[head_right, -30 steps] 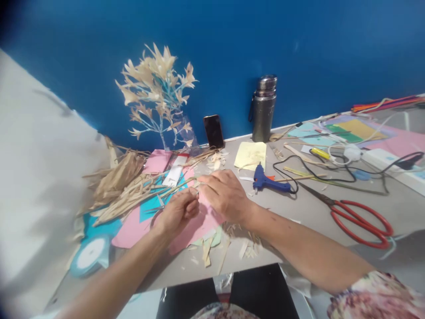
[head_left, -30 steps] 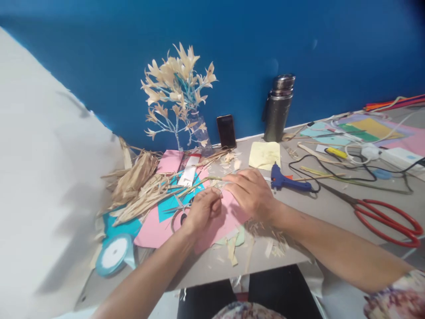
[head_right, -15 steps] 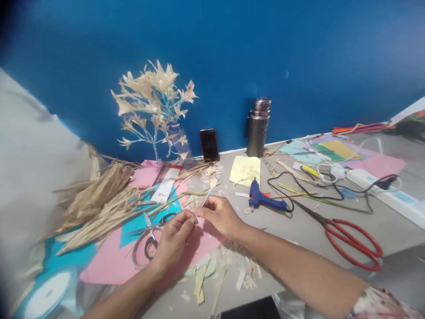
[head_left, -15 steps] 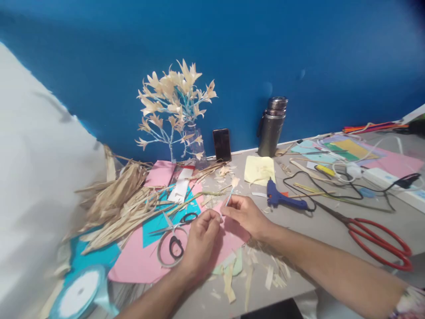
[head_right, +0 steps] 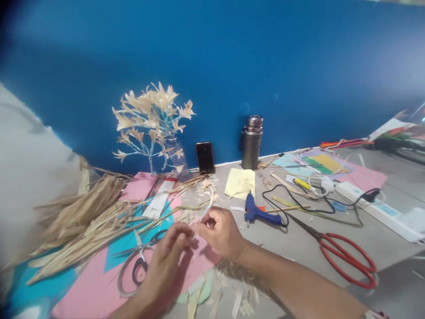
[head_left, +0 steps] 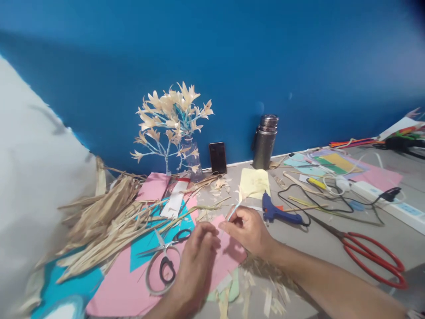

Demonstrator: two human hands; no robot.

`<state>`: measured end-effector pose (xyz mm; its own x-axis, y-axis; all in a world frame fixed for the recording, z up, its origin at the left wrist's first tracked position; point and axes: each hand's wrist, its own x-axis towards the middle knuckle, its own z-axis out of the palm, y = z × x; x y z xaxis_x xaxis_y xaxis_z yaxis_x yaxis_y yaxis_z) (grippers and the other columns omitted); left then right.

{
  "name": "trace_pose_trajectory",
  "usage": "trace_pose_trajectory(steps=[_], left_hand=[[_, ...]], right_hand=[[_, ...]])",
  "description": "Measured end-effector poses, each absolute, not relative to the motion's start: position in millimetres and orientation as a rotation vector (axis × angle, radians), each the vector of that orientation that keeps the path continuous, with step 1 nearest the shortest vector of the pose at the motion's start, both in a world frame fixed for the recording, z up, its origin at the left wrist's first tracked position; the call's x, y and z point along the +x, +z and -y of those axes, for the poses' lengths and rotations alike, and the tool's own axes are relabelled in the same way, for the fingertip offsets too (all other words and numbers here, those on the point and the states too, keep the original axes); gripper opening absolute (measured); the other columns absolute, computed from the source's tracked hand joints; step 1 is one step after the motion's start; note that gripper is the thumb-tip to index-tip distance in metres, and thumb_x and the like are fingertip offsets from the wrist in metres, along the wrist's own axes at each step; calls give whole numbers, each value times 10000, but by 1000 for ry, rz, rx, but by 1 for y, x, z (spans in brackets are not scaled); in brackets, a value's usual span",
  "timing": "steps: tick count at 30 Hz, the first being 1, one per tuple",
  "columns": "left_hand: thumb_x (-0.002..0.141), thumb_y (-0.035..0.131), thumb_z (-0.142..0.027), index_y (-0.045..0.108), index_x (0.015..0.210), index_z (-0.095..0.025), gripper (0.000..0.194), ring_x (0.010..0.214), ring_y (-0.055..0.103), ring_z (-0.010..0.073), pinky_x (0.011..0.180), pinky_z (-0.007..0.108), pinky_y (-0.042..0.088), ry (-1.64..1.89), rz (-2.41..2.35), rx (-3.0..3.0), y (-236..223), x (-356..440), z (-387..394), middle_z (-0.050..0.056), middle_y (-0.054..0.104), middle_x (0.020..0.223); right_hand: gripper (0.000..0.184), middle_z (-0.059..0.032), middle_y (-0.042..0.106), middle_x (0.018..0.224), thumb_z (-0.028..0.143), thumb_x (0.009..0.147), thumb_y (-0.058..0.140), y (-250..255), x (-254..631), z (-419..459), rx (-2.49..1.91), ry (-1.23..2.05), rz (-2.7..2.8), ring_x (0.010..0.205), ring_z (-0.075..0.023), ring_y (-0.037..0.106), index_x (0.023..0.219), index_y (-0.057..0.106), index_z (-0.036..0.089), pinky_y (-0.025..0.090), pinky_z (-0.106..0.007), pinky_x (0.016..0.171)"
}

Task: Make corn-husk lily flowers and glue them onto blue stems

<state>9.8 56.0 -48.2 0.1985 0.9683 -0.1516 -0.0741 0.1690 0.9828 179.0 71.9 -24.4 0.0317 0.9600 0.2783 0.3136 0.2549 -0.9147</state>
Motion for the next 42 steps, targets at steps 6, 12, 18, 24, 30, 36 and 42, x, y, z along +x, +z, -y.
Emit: trace_pose_trajectory(steps=[6, 12, 18, 24, 30, 36, 42], left_hand=[[771, 787, -390, 675, 838, -179, 248, 668, 578, 156, 665, 266, 455, 1024, -1034, 1176, -30, 5, -67, 16, 650, 714], [777, 803, -375, 722, 768, -142, 247, 645, 572, 149, 666, 273, 452, 926, -873, 1248, -32, 1, -65, 30, 662, 662], [758, 848, -419, 654, 740, -151, 332, 554, 541, 113, 594, 243, 426, 826, -720, 1094, -17, -3, -61, 2, 628, 593], [765, 854, -380, 621, 749, -145, 331, 535, 508, 91, 520, 212, 389, 910, -659, 974, 5, -10, -44, -10, 584, 611], [857, 769, -376, 620, 758, -144, 294, 508, 484, 75, 470, 195, 352, 1016, -607, 1003, -2, -25, 4, -1, 563, 652], [882, 746, -322, 629, 762, -149, 241, 565, 474, 77, 512, 193, 401, 1158, -485, 816, -23, -22, 41, -13, 512, 663], [888, 737, -309, 635, 816, -164, 191, 525, 454, 61, 421, 148, 320, 1113, -401, 739, -25, -15, 60, -15, 521, 690]], right_hand=[[267, 12, 582, 558, 331, 749, 764, -20, 176, -66, -1241, 699, 1569, 542, -124, 511, 579, 617, 187, 375, -253, 537], [370, 43, 537, 528, 407, 779, 799, -20, 173, -61, -1146, 617, 1553, 507, -91, 451, 566, 595, 183, 354, -234, 531], [354, 15, 628, 620, 475, 832, 757, -23, 179, -60, -829, 781, 1641, 541, -99, 474, 667, 652, 180, 363, -226, 527], [278, 33, 580, 601, 323, 912, 660, -30, 179, -64, -853, 759, 1773, 553, -101, 471, 678, 616, 179, 352, -228, 556], [257, 15, 618, 645, 313, 954, 616, -32, 185, -63, -870, 630, 1955, 602, -123, 528, 731, 635, 187, 373, -249, 611], [155, -25, 709, 750, 278, 924, 623, -20, 194, -76, -962, 560, 2024, 659, -158, 600, 817, 692, 191, 410, -271, 635], [175, -17, 704, 755, 314, 938, 651, 44, 187, -34, -925, 627, 2212, 669, -151, 597, 818, 719, 207, 424, -271, 635]])
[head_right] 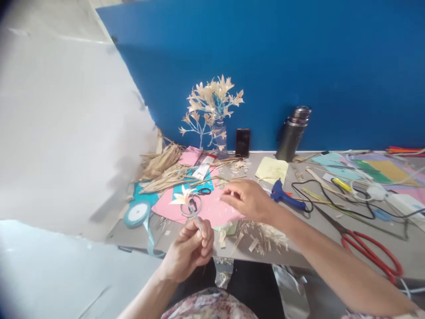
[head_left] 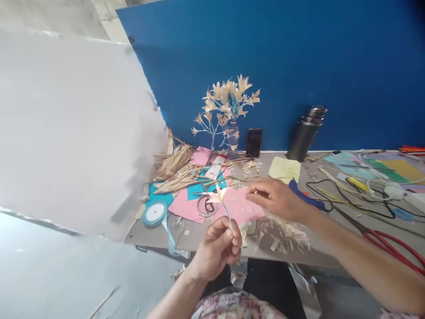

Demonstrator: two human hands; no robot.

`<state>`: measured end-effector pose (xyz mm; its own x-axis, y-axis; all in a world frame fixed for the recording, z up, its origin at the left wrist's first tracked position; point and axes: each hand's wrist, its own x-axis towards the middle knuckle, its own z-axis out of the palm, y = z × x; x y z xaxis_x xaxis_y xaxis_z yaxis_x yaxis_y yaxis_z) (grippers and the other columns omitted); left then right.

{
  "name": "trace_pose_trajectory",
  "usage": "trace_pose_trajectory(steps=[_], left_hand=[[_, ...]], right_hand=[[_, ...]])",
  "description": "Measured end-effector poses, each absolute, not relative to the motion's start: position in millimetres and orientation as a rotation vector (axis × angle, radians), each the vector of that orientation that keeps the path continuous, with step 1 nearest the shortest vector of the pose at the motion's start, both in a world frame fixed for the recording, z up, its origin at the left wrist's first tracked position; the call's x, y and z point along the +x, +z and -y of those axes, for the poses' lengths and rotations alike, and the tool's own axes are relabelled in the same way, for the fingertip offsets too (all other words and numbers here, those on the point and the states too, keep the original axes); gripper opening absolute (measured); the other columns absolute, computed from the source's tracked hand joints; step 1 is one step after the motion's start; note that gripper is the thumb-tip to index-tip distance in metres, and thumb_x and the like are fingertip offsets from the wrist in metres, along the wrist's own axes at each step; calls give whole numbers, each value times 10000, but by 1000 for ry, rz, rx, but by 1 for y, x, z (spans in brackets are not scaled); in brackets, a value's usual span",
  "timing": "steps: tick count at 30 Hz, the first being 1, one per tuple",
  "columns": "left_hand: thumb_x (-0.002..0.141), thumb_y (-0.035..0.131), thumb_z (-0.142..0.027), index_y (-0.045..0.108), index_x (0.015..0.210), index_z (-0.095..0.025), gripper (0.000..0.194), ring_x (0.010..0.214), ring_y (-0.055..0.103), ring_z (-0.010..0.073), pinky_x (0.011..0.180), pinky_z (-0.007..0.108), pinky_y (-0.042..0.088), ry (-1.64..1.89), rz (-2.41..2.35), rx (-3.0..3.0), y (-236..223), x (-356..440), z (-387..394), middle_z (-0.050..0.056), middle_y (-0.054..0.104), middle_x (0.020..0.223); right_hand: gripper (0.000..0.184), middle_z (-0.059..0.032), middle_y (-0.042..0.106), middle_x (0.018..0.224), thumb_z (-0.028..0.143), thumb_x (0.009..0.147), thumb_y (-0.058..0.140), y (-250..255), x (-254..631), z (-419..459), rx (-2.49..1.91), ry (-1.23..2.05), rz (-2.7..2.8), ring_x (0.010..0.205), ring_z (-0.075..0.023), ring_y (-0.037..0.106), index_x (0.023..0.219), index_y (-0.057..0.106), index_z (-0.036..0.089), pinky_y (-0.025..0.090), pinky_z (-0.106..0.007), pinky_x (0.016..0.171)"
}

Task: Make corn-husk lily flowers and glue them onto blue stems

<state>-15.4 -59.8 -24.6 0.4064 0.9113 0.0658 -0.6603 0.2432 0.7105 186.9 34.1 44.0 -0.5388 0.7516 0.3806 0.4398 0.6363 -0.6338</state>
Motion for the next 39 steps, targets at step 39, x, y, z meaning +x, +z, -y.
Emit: trace_pose_trajectory(steps=[39], left_hand=[[750, 851, -260, 747, 807, -174, 146, 802, 625, 150, 794, 267, 502, 1258, -874, 691, -52, -6, 63, 17, 690, 821]], right_hand=[[148, -52, 735, 830, 243, 963, 631, -55, 145, 48, -993, 793, 1808, 768, -183, 695, 832, 696, 220, 533, -279, 683]])
